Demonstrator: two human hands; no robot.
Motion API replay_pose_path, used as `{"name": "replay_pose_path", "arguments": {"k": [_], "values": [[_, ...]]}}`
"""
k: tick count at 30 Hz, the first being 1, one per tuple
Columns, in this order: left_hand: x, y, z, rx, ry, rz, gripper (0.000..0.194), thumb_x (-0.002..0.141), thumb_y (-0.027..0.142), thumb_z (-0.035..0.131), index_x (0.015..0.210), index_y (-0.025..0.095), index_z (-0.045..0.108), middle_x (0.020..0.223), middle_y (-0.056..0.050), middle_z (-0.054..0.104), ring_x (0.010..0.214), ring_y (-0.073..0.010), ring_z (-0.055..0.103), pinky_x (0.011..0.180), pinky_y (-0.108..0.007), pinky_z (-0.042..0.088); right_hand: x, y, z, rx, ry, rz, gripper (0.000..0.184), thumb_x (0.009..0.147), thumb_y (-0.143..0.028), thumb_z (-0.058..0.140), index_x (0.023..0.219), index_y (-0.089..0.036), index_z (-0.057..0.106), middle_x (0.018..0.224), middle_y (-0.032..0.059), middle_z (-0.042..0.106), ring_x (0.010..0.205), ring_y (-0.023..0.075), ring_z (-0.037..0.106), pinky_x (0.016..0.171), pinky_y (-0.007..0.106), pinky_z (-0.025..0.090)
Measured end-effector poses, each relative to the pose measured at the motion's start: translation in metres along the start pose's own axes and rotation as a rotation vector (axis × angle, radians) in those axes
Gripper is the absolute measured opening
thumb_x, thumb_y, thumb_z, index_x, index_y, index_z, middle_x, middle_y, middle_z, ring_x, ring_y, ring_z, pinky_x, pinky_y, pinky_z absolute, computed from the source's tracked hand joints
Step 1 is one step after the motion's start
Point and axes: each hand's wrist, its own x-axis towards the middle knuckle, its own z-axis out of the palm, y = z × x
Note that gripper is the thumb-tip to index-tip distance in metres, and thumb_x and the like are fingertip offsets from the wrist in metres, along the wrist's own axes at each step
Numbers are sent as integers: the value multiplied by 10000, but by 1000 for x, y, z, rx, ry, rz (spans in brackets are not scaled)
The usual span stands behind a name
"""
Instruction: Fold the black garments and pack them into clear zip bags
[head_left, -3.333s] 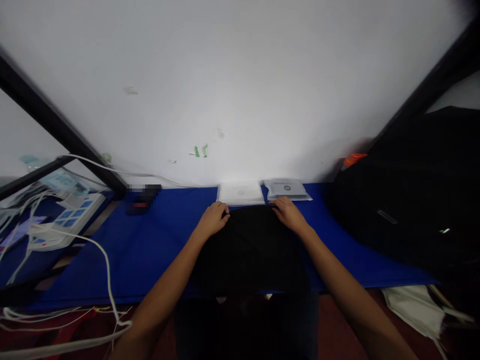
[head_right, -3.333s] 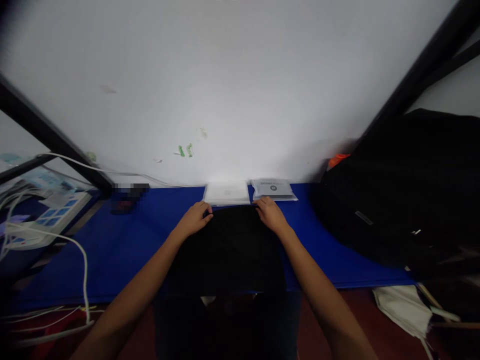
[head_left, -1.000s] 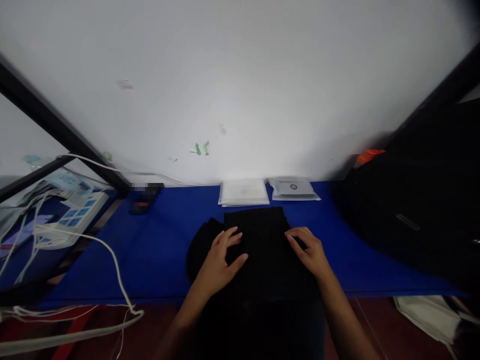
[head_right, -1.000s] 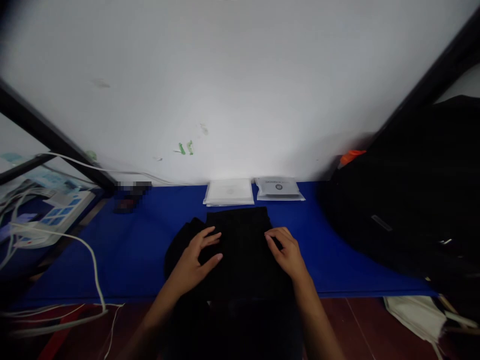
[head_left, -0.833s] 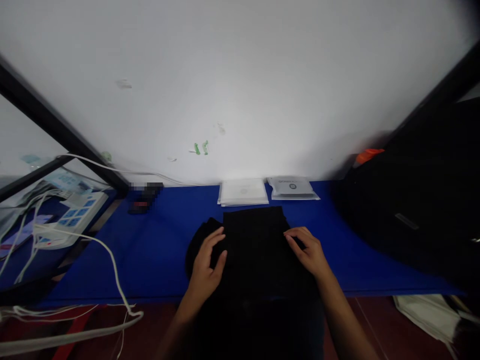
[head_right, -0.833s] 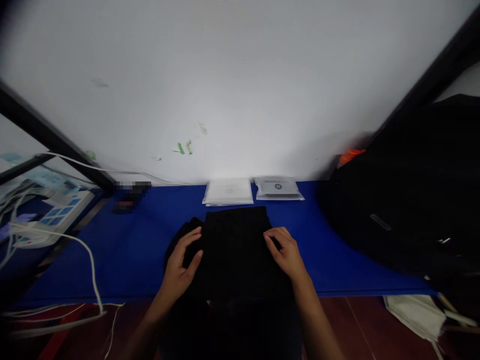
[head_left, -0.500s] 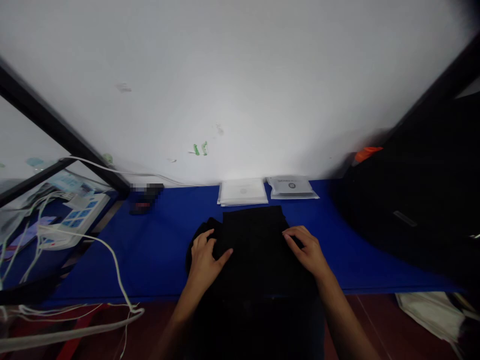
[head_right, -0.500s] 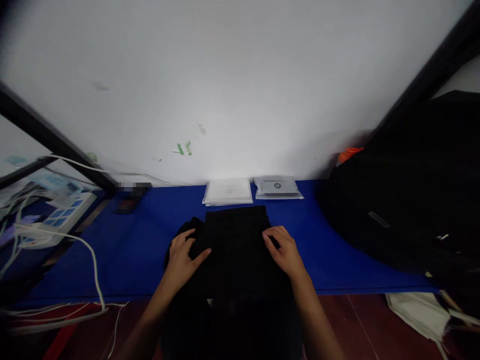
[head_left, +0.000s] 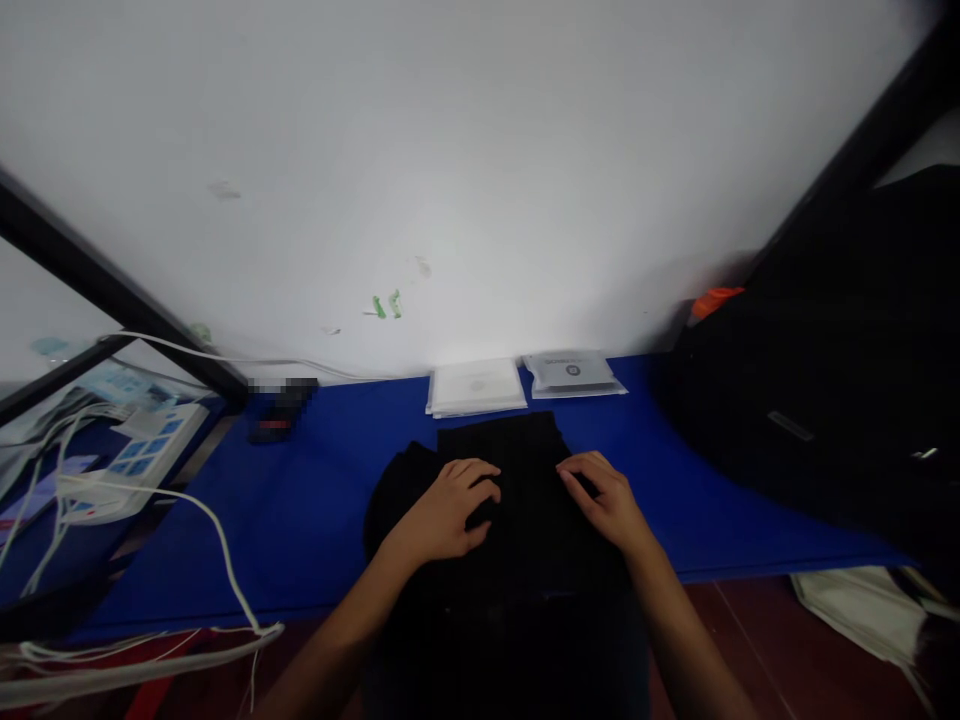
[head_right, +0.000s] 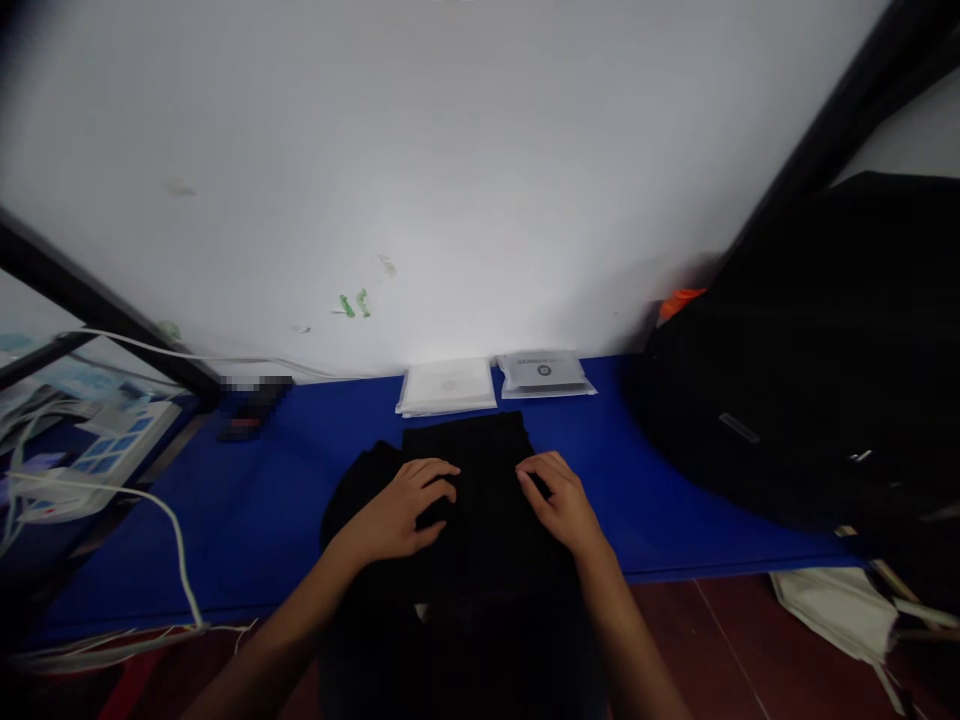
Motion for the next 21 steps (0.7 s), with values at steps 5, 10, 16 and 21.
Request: {"name": "replay_pose_path", "arguments": {"k": [5, 10, 16, 21], "values": [[4, -1, 1, 48, -45, -31, 423, 692, 302, 781, 1040, 221, 554, 1334, -87, 517, 1267, -300, 427, 1054, -458, 343, 1, 0, 0, 11, -36, -19, 109, 948, -227, 536, 950, -225, 645, 933, 60, 670, 921, 219, 609, 838, 392, 493], [12, -5, 7, 160, -8, -51, 238, 748, 171, 681, 948, 192, 553, 1108, -77, 612, 1102, -265, 534, 949, -413, 399, 4, -7, -4, 16, -115, -41, 216, 925, -224, 553, 1135, -235, 604, 1082, 82, 639, 1045, 227, 586, 925, 426, 484], [18, 6, -10, -120, 215, 52, 227, 741, 94, 622, 945, 187, 584, 1002, -46, 660, 988, -209, 586, 917, -361, 422, 22, -42, 0, -65, -262, -212, 691, 783, -225, 672, 1410, -191, 384, 1533, 170, 291, 1415, 326, 261, 1103, 563, 324], [31, -12, -27, -383, 125, 149, 295, 805, 339, 726, 1051, 199, 642, 1044, -60, 663, 1009, -213, 604, 918, -336, 459, 27, -50, 9, 14, -329, -343, 476, 647, -49, 528, 1100, -195, 519, 1284, 147, 577, 1277, 280, 480, 1034, 508, 411]]}}
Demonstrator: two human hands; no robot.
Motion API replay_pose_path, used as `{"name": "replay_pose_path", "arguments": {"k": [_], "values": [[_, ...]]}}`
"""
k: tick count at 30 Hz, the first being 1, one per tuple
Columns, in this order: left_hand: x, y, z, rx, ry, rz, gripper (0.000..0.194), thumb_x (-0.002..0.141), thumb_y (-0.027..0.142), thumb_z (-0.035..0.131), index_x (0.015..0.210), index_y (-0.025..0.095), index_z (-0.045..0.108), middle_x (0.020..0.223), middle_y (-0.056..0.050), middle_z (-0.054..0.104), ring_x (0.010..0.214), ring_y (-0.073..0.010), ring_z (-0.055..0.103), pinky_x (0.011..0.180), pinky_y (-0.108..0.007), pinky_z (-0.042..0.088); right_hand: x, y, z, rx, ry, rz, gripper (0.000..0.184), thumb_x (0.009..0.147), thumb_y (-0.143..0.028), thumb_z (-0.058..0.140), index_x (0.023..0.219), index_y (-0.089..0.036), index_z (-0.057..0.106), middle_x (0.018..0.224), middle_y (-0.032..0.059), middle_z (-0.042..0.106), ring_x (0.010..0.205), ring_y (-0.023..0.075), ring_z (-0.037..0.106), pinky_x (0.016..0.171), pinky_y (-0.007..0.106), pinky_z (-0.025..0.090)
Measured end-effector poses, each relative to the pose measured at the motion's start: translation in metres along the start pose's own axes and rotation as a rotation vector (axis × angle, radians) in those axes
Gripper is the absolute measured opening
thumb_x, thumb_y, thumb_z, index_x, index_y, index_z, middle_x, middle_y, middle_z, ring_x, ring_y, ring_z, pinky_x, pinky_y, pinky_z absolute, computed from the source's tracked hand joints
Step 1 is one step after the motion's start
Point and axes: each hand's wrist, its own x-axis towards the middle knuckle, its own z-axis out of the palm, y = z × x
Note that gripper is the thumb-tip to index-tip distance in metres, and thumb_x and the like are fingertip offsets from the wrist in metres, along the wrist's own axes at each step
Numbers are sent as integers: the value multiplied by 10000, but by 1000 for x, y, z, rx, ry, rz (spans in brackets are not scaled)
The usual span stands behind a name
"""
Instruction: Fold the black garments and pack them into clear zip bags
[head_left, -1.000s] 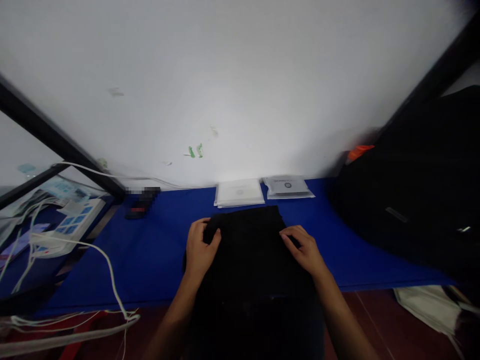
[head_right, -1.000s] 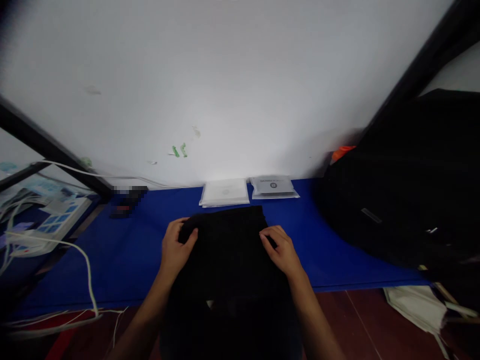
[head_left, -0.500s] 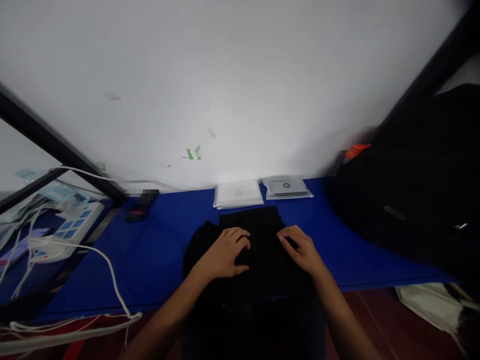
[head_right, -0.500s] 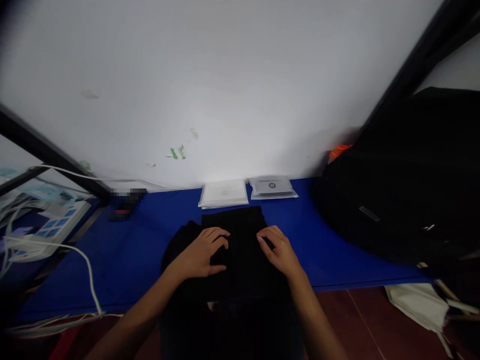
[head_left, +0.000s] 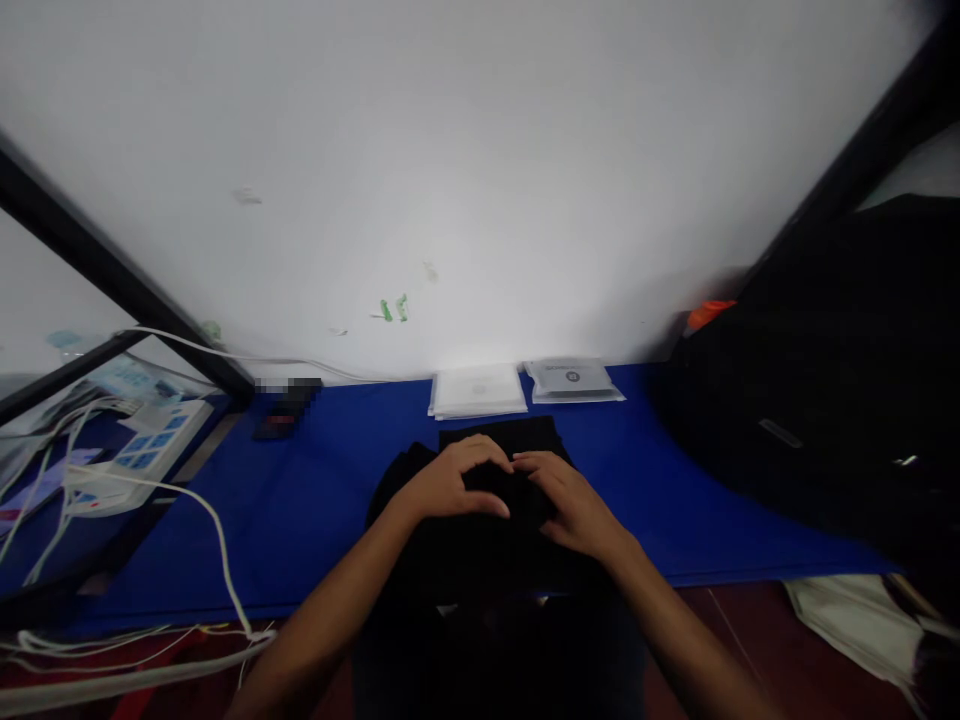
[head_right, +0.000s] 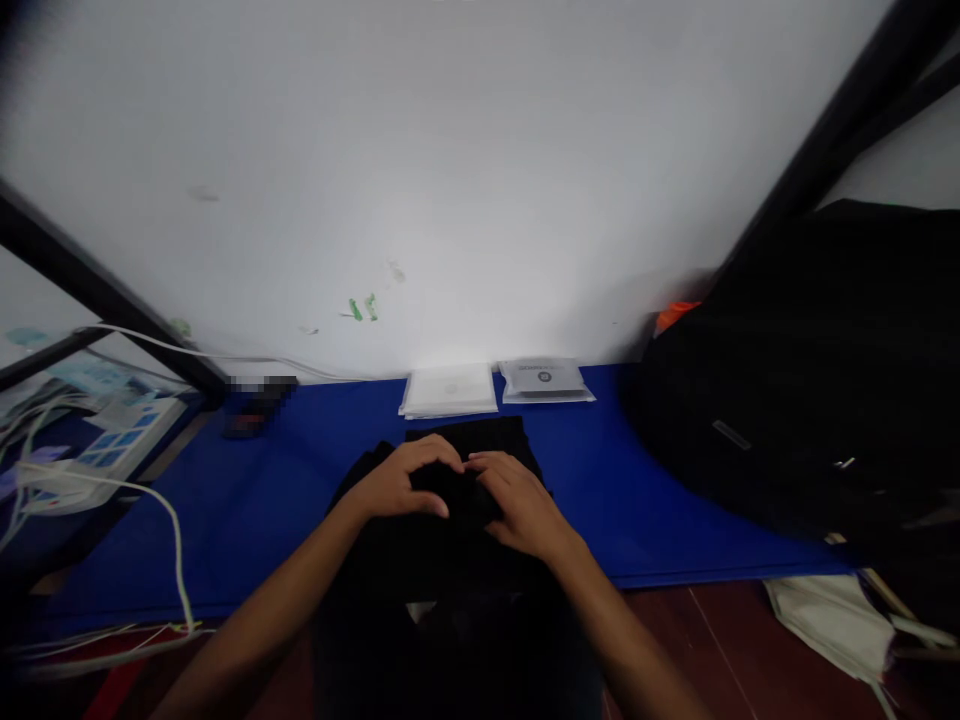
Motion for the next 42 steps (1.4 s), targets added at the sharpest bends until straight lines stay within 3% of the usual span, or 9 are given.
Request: {"name": "replay_pose_path", "arguments": {"k": [4, 7, 13, 16, 19, 23, 29, 36, 42], "values": [[17, -55, -18, 323, 151, -193, 198, 917, 371, 591, 958, 183, 633, 967, -61, 653, 949, -212, 605, 885, -338, 460, -9, -3, 4, -13, -53, 90, 391, 538, -17, 484, 878, -211, 473, 1317, 165, 570, 1276, 288, 492, 995, 481, 437], [31, -95, -26, 634, 101, -308, 127, 908, 269, 571, 989, 179, 612, 1029, -87, 633, 1001, -246, 574, 896, -369, 450, -15, -11, 7, -19, -151, 182, 374, 538, 2, 481, 845, -210, 459, 1334, 171, 571, 1256, 281, 515, 983, 457, 446], [46, -123, -29, 709, 81, -339, 140, 871, 140, 496, 958, 159, 603, 879, -84, 601, 852, -238, 571, 798, -360, 464, -26, -19, 12, 80, -208, 299, 762, 537, 8, 494, 1279, -152, 430, 1511, 180, 384, 1363, 254, 419, 1089, 438, 385], [45, -117, -31, 731, 55, -290, 211, 863, 116, 464, 1005, 154, 615, 926, -87, 585, 884, -225, 558, 824, -351, 461, -31, -16, 12, 54, -220, 355, 979, 549, 26, 473, 1484, -142, 238, 1550, 174, 321, 1411, 245, 356, 1136, 444, 351], [37, -99, -31, 745, 13, -223, 253, 896, 136, 430, 1027, 161, 645, 1012, -93, 565, 968, -227, 533, 891, -374, 450, -31, -12, 7, -17, -258, 344, 933, 545, 64, 407, 1454, -138, 346, 1490, 160, 432, 1381, 225, 410, 1132, 443, 372], [19, -62, -21, 759, 23, -126, 323, 876, 92, 444, 1144, 142, 618, 1063, -117, 539, 1012, -250, 499, 903, -427, 461, -14, -14, -4, -87, -207, 68, 781, 579, 80, 401, 1321, -146, 493, 1475, 147, 459, 1414, 226, 355, 1128, 474, 375], [-8, -7, 3, 471, -15, -77, 565, 813, 29, 502, 1353, 186, 451, 1150, -103, 486, 1081, -229, 476, 983, -397, 464, 14, -1, -15, -275, -112, -313, 513, 908, -44, 400, 1410, -152, 396, 1450, 170, 482, 1425, 235, 323, 1081, 471, 421], [-26, 1, 26, 482, -19, -114, 819, 709, -80, 424, 1474, 185, 299, 1308, -147, 430, 1250, -266, 422, 1074, -455, 422, 15, 24, -6, -489, -279, -204, 453, 921, -88, 420, 1374, -86, 440, 1314, 207, 577, 1204, 263, 569, 932, 412, 533], [-18, 1, 44, 578, -62, -112, 876, 659, -58, 438, 1486, 152, 239, 1470, -178, 390, 1404, -299, 317, 1139, -510, 325, 23, 18, 23, -708, -221, 188, 328, 919, -39, 365, 1190, -104, 537, 1017, 192, 661, 905, 274, 652, 679, 345, 580]]}}
